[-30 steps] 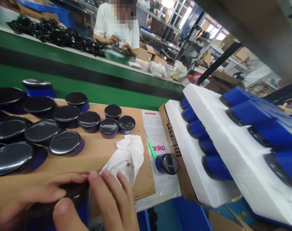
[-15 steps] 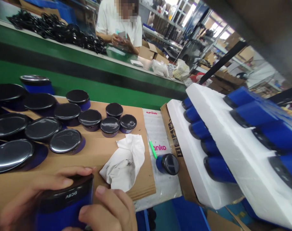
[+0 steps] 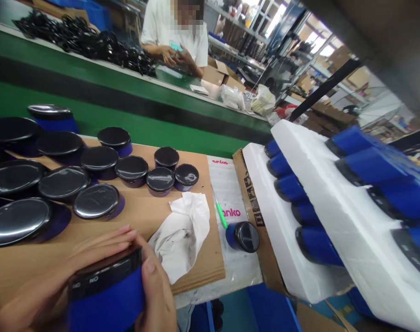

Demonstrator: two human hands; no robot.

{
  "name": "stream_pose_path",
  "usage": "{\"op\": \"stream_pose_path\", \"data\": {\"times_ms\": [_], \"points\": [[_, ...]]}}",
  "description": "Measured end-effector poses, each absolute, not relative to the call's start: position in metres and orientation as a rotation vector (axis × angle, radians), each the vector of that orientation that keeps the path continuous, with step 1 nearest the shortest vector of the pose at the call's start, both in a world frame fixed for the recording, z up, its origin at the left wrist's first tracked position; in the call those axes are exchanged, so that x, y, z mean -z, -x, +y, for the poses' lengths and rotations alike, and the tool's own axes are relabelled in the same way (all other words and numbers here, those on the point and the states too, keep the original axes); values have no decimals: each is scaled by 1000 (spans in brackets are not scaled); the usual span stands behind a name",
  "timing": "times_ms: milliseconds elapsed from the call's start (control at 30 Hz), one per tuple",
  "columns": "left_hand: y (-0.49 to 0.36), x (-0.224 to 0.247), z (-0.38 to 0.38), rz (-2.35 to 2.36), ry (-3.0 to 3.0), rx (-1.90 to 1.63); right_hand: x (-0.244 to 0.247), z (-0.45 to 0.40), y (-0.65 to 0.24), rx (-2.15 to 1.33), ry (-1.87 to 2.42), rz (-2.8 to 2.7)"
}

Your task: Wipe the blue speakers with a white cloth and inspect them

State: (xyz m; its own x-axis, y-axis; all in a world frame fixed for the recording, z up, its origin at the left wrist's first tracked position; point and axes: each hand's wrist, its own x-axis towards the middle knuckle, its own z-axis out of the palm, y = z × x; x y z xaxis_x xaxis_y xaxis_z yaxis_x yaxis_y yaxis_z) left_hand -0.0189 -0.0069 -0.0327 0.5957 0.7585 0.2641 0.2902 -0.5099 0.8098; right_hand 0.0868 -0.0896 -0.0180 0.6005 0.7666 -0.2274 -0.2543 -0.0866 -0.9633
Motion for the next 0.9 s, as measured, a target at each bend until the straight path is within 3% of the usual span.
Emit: {"op": "stream_pose_path", "data": {"times_ms": [167,467,700,900], "points": [[32,32,-2,762,-2250,-960,11,-81,-92,-994,1107,-412],[32,33,-1,632,-2338,-957,14,-79,-98,-1191,1048,-262],[22,30,-8,734,-2388,-1062,31,-84,-100,-434,1549,-1084],[10,28,-11,799,-2292,-1148,46,-82,-97,329,1744,-1420]]}}
